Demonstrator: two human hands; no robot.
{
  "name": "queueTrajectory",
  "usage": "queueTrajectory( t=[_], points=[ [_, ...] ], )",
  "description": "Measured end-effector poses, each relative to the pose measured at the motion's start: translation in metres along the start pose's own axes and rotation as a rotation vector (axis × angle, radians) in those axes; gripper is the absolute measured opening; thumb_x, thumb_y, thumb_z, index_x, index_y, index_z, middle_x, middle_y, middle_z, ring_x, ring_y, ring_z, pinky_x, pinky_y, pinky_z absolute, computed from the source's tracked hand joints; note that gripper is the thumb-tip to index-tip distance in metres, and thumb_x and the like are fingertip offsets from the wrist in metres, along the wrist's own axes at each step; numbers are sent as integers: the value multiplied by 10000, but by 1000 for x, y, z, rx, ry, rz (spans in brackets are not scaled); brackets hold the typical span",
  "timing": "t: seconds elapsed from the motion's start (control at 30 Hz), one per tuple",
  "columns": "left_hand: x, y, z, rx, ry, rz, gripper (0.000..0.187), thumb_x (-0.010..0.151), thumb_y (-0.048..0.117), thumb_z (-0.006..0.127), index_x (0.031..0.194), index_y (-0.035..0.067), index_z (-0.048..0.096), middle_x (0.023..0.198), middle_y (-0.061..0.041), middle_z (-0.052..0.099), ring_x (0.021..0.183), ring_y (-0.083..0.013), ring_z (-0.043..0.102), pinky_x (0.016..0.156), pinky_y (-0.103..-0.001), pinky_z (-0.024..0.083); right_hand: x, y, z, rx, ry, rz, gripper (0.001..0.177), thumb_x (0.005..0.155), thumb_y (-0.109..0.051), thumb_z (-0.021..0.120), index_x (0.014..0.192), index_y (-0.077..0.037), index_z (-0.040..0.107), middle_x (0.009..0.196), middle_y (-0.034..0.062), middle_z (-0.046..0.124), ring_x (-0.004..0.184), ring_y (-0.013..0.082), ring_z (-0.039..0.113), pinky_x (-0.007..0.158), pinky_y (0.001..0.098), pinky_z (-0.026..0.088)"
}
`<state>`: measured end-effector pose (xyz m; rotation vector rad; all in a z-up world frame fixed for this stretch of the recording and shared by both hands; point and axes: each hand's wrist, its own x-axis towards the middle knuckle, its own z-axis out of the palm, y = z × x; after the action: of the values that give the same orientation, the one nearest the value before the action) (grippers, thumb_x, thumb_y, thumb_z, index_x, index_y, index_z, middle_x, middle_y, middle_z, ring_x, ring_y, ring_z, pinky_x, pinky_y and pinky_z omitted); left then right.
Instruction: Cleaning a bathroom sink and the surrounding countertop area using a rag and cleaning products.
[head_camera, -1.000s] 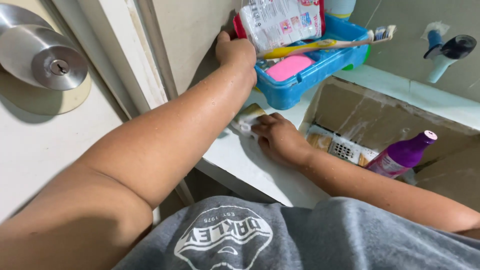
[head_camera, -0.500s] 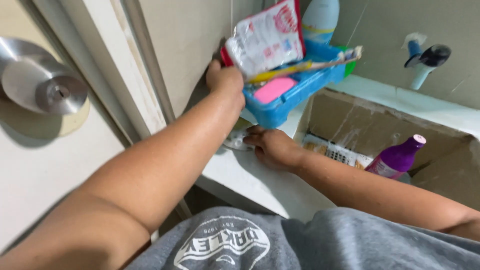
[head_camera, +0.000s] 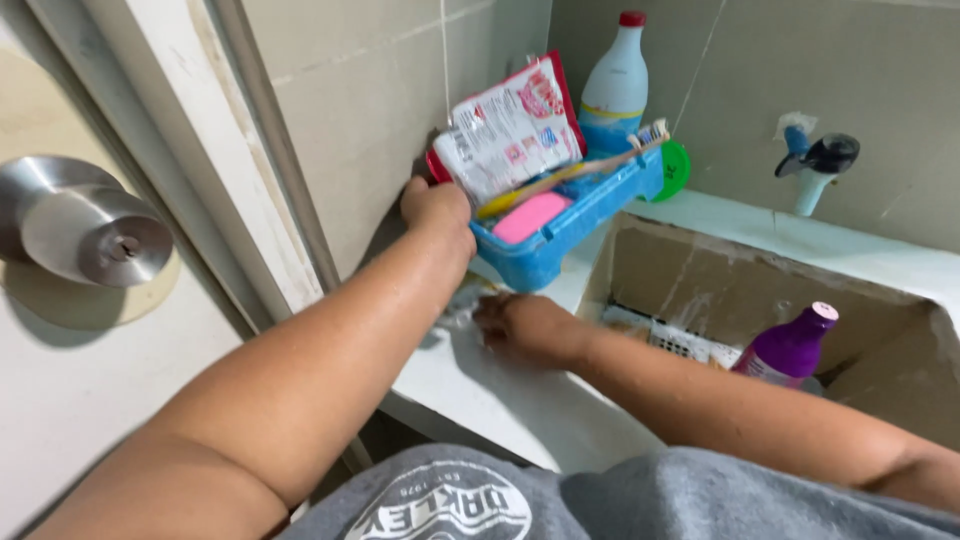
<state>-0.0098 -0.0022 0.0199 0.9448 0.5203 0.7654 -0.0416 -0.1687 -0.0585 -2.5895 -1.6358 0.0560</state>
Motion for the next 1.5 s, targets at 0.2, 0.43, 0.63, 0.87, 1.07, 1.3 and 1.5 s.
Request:
queueTrajectory(
  t=[0.2,0.43,0.63,0.87,1.07,1.3,1.5],
  points=[
    [2,21,13,-71,49,-66,420,969,27,460,1381,32,542,1396,-171,586,1220,-287,593,1019,-409,464,32,17,15,-92,115,-47,608,946,-385,564,1410,6,531,1447,220,512,1313,412,484,1076,500,379],
    [10,13,7,-131,-62,6,467,924,-52,386,1358,-27,556,1390,-230,629,1206,-328,654,1002,-433,521,-15,-7,12,-10,121,-113,518,993,-419,521,1337,-45,617,1444,202,552,1346,421,474,1133,496,346],
    [2,16,9,-97,-1,-23,454,968,-14,402,1411,16,499,1414,-184,566,1217,-295,605,1016,-416,491,-4,10,13,91,94,-65,530,1017,-436,475,1372,-62,600,1476,194,528,1349,402,476,1139,478,357],
    [6,14,7,-116,-68,-45,498,920,-52,392,1398,1,522,1390,-199,607,1226,-321,627,1018,-430,504,1,1,-1,-74,121,176,533,1008,-444,487,1347,-48,600,1449,191,557,1308,393,525,1110,459,406],
    [26,-9,14,-138,5,-3,485,934,-32,437,1408,15,522,1409,-171,584,1246,-300,601,1030,-419,485,8,11,8,-115,112,93,547,972,-430,514,1340,-37,608,1386,187,605,1275,376,562,1108,461,410],
    [11,3,11,-367,16,-97,397,1010,37,362,1398,53,446,1352,-158,573,1201,-297,616,1017,-434,510,15,34,13,-94,179,-79,570,976,-443,498,1346,-24,612,1392,204,580,1270,399,528,1047,499,396],
    [0,1,-5,-154,81,30,383,951,-43,409,1306,27,535,1314,-161,632,1138,-262,641,966,-412,523,-16,-7,-32,121,-34,383,519,1025,-462,448,1324,-97,664,1346,179,664,1258,370,609,1109,446,464]
  ],
)
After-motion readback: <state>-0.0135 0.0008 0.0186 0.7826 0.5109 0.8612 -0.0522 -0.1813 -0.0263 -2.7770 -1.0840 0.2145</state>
